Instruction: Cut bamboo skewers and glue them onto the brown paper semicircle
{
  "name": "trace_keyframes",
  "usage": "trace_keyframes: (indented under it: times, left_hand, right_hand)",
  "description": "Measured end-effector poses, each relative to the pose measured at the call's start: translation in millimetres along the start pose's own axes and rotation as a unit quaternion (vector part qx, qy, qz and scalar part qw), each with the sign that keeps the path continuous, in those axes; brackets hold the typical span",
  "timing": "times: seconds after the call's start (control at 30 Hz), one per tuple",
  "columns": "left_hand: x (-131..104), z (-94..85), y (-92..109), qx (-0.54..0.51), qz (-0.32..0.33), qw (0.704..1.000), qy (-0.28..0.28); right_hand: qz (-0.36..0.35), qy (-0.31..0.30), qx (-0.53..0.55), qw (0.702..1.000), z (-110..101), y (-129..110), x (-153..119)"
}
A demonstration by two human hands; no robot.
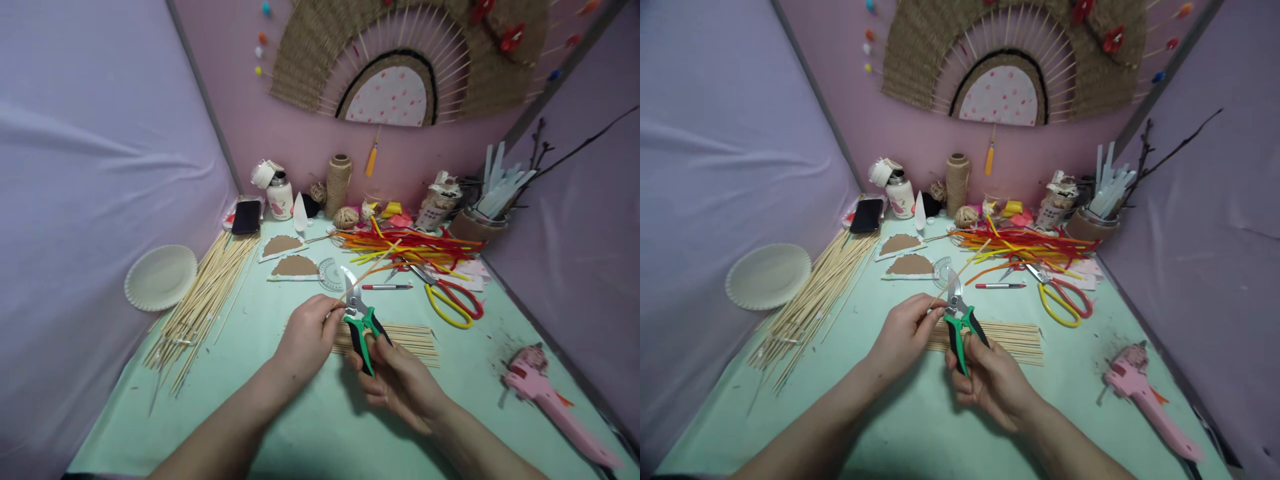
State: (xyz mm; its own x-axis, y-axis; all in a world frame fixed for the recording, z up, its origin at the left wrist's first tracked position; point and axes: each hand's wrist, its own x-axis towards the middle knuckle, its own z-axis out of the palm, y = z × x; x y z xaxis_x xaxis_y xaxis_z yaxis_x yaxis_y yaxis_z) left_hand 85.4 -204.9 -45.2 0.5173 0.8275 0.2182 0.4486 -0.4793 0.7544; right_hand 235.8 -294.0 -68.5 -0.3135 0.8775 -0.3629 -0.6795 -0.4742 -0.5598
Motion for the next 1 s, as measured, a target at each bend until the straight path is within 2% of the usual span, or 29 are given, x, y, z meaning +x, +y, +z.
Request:
trace_keyframes:
  times: [0.2, 0.3, 0.4, 0.5, 0.6, 0.77, 0.9, 1.0]
  left_hand:
    - [-1, -1.5, 0, 0.004, -0.015, 1.0, -0.009]
    - [4, -11.3, -5, 0.022, -0.045, 0.999, 0.0]
    - [11, -27.5, -11, 0.037, -0.063, 0.997, -0.015]
    - [20, -42.7, -9, 0.038, -0.083, 0.994, -0.064]
    - [33, -50.1, -2, 0.015, -0.095, 0.992, -0.082]
    - [63, -46.2, 11, -0.047, -0.066, 0.991, -0.11]
    - [78, -39.9, 23, -0.015, -0.053, 0.994, -0.093]
    - [80, -36.5, 29, 0.003, -0.046, 0.993, -0.106]
  right_hand:
    - [-0.062, 0.002, -0.032, 0.998, 2, 0, 2]
    - [-0.087, -0.013, -0.075, 0.993, -1, 0, 0]
    - [-0.103, 0.003, -0.139, 0.985, -7, -2, -3]
    - [-0.116, 0.037, -0.221, 0.968, -11, -7, -9]
    - [-0.127, 0.068, -0.338, 0.93, -9, -14, -16]
    - [-0.137, 0.102, -0.474, 0.864, -1, -19, -24]
    - [-0.128, 0.108, -0.495, 0.852, 2, -17, -24]
    - [-0.123, 0.124, -0.488, 0.855, 0, -16, -24]
